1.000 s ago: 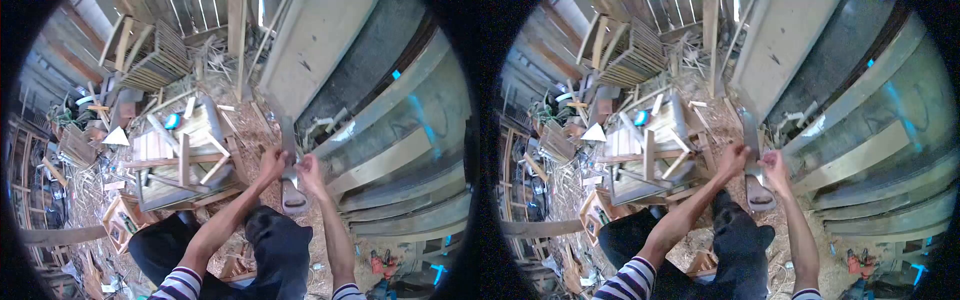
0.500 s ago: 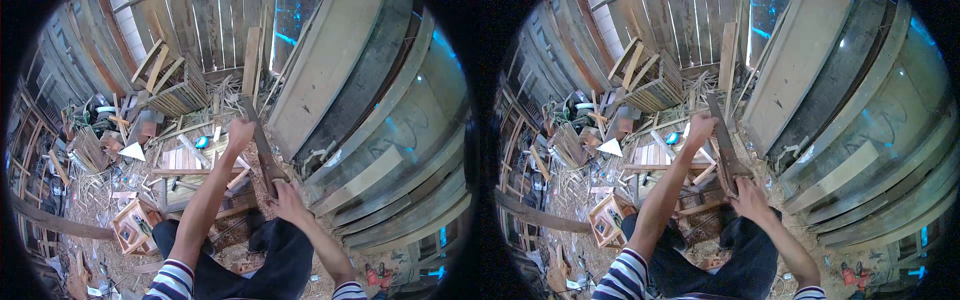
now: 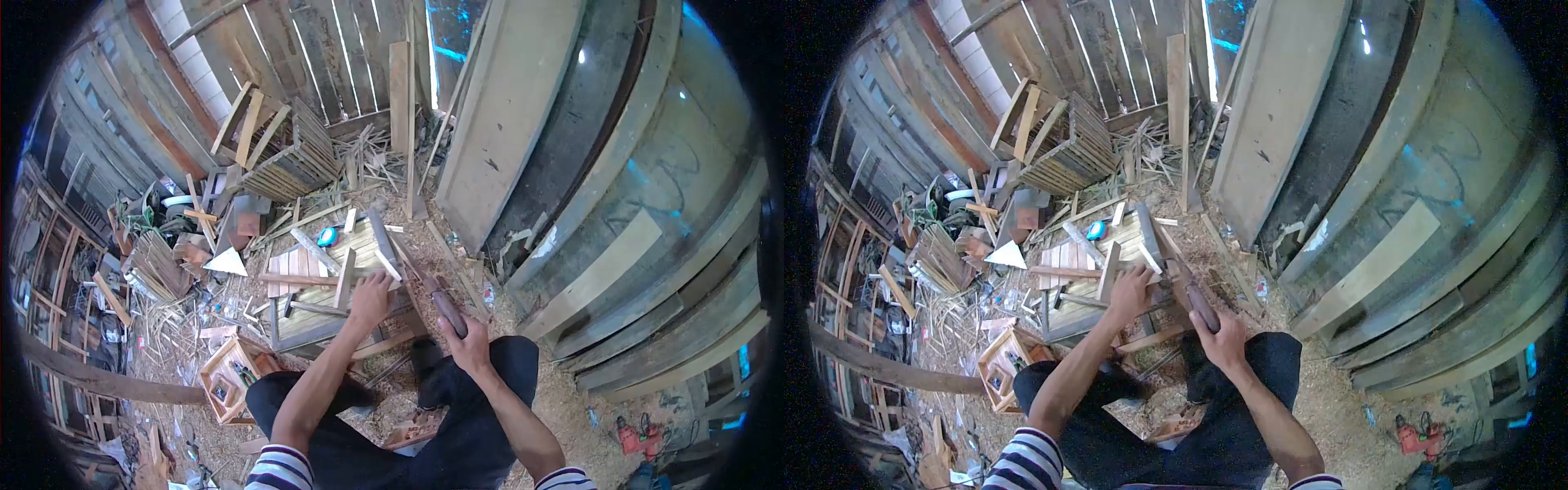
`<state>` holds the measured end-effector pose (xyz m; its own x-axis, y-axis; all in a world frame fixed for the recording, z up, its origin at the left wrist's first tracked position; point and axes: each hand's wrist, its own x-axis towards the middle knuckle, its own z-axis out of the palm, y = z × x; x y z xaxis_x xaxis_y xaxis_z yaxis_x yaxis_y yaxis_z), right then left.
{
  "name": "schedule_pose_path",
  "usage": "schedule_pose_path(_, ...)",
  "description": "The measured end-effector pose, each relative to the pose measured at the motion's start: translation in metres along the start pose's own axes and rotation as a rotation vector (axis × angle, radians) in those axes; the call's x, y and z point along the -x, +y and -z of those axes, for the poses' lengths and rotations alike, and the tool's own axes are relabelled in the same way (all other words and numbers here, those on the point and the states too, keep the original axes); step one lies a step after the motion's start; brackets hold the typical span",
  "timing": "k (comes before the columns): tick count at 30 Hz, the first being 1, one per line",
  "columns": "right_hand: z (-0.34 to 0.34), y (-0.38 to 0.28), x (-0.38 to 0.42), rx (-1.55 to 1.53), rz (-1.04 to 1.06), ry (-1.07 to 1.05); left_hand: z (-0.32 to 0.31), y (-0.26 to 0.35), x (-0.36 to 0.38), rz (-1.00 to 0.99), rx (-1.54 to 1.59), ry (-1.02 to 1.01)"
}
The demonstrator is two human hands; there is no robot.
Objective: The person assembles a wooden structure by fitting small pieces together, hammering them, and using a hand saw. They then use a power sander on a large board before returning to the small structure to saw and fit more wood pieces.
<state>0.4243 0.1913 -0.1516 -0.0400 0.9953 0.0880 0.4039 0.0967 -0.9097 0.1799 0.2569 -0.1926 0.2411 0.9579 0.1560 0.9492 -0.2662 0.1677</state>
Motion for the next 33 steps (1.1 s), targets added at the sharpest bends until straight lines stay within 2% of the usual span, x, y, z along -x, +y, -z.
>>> schedule_pose_path(1,0.0,0.005,0.005,0.038,0.002,-0.041,0.006,0.002,0.008,-0.043,0.027,0.067)
schedule_pose_path(2,-0.004,0.006,0.011,-0.064,0.084,0.06,0.006,0.0,0.017,-0.066,0.062,0.077)
schedule_pose_path(3,-0.006,0.006,0.018,-0.069,0.073,0.06,0.006,-0.001,0.024,-0.067,0.061,0.065)
schedule_pose_path(6,-0.008,0.004,0.031,-0.124,0.037,0.03,0.008,-0.006,0.03,-0.032,0.362,0.087)
schedule_pose_path(11,-0.007,0.003,0.037,-0.137,-0.054,-0.054,0.005,0.007,0.023,0.058,0.357,0.067)
schedule_pose_path(14,-0.009,0.008,0.036,-0.154,-0.009,-0.026,0.002,0.007,0.019,-0.062,0.263,0.156)
schedule_pose_path(19,-0.016,0.044,0.036,-0.528,-0.229,-0.088,-0.003,0.01,0.016,-0.072,0.233,0.104)
schedule_pose_path(24,-0.022,0.034,0.034,-0.515,-0.254,-0.114,0.008,0.01,0.014,-0.089,0.193,0.03)
schedule_pose_path(27,-0.032,0.037,0.037,-0.387,-0.206,-0.08,0.02,0.011,0.011,-0.053,0.269,-0.06)
schedule_pose_path(29,-0.035,0.039,0.04,-0.47,-0.288,-0.052,0.019,0.006,0.009,-0.028,0.398,-0.094)
schedule_pose_path(33,-0.046,0.037,0.059,-0.599,-0.402,0.009,0.01,0.01,0.009,-0.043,0.357,-0.08)
